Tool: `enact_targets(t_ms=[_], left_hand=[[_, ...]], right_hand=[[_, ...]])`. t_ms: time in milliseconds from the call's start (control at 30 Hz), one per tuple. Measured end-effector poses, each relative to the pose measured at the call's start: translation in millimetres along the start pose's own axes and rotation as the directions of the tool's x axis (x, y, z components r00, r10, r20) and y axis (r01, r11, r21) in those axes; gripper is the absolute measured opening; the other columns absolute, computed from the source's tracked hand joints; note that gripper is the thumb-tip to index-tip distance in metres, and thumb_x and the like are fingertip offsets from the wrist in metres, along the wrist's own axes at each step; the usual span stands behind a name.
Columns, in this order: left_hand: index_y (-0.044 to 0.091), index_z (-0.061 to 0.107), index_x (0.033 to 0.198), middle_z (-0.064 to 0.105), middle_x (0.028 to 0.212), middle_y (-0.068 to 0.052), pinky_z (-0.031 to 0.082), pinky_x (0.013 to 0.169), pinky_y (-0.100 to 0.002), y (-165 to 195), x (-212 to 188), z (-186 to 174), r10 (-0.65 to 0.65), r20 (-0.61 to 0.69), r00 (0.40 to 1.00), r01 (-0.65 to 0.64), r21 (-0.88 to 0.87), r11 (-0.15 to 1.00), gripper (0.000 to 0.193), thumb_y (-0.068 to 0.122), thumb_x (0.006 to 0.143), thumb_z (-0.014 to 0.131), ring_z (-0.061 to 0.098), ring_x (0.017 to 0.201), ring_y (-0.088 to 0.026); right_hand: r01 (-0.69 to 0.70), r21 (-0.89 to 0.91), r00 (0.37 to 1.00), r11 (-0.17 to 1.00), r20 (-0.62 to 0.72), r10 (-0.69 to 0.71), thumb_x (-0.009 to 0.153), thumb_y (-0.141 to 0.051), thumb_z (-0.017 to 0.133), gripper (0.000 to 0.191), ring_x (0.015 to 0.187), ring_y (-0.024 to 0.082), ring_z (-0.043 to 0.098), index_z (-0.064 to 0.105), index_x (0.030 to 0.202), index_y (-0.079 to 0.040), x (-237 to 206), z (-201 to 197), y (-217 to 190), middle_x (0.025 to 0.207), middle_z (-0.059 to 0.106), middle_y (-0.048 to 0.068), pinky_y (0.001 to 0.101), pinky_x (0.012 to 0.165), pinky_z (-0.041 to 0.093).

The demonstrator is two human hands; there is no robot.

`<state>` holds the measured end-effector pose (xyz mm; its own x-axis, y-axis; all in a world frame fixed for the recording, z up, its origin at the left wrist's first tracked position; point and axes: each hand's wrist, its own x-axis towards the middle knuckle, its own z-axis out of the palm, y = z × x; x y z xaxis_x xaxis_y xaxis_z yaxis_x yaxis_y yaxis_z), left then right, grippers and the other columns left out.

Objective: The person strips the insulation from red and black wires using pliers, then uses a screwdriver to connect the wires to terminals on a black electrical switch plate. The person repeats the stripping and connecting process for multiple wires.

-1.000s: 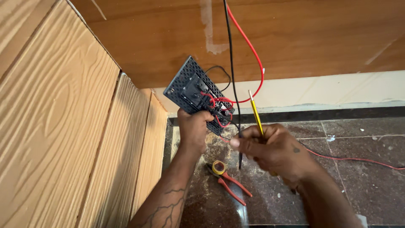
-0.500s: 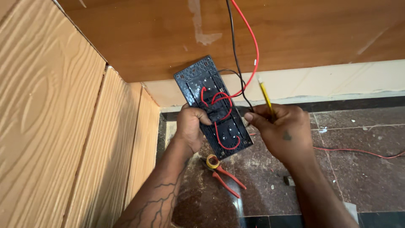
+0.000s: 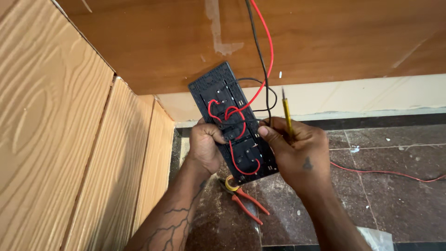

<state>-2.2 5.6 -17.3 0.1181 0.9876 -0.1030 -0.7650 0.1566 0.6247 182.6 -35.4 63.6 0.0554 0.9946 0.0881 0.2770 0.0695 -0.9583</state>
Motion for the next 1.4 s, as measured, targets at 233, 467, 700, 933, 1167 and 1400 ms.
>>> enact_targets(t_ms=[233,467,700,933,1167,1400], left_hand=[[-0.005,0.066,0.109,0.073,0.095,-0.016,0.063,0.082,-0.041,3,1,-1,-0.014,-0.003,1.000,0.014,-0.002,1.000,0.061,0.003,0.051,0.050,0.074,0.085,-0.029],[-0.005,0.066,0.109,0.073,0.096,-0.015,0.062,0.081,-0.039,-1,3,-7,0.019,-0.013,1.000,-0.019,0.010,1.000,0.060,0.002,0.051,0.050,0.073,0.085,-0.028],[-0.006,0.066,0.108,0.073,0.095,-0.015,0.062,0.081,-0.039,1,2,-8,0.025,0.003,1.000,-0.025,0.020,0.999,0.060,0.003,0.051,0.050,0.073,0.083,-0.028],[-0.005,0.067,0.107,0.074,0.093,-0.016,0.062,0.079,-0.036,4,0,-5,0.020,-0.033,0.999,-0.017,0.101,0.995,0.060,0.004,0.050,0.049,0.073,0.083,-0.028],[-0.004,0.066,0.093,0.068,0.079,-0.012,0.058,0.064,-0.034,6,3,-10,0.072,-0.177,0.982,-0.037,0.194,0.980,0.045,0.000,0.052,0.048,0.066,0.066,-0.025],[0.007,0.058,0.090,0.062,0.076,-0.004,0.053,0.057,-0.029,-3,7,-16,0.212,-0.269,0.939,-0.114,0.338,0.934,0.042,-0.010,0.053,0.050,0.061,0.063,-0.017]], right_hand=[[-0.029,-0.032,0.999,0.999,0.022,0.029,0.087,-0.014,0.076,0.018,0.063,0.003,0.067,0.081,0.103,-0.006,0,4,-4,0.077,0.080,0.001,0.0220,0.054,0.055],[0.021,-0.057,1.000,0.998,0.014,-0.020,0.089,-0.015,0.079,0.017,0.062,0.004,0.059,0.082,0.103,-0.005,1,4,4,0.073,0.075,0.004,0.0227,0.052,0.047],[0.012,-0.002,1.000,1.000,0.024,-0.012,0.089,-0.015,0.078,0.016,0.064,0.002,0.063,0.081,0.101,-0.006,1,10,5,0.076,0.078,0.000,0.0216,0.055,0.051],[-0.010,-0.076,0.999,0.997,0.033,0.013,0.086,-0.017,0.079,0.016,0.061,0.003,0.067,0.081,0.098,-0.007,-2,14,2,0.074,0.078,0.000,0.0223,0.054,0.055],[-0.125,-0.323,0.975,0.938,0.135,0.176,0.083,-0.020,0.083,0.015,0.054,0.009,0.057,0.084,0.091,-0.007,4,1,-1,0.065,0.075,0.008,0.0280,0.050,0.045],[0.061,-0.132,0.982,0.989,0.185,-0.036,0.083,-0.013,0.079,0.012,0.058,0.003,0.061,0.081,0.093,-0.006,1,10,18,0.072,0.077,-0.001,0.0221,0.050,0.048]])
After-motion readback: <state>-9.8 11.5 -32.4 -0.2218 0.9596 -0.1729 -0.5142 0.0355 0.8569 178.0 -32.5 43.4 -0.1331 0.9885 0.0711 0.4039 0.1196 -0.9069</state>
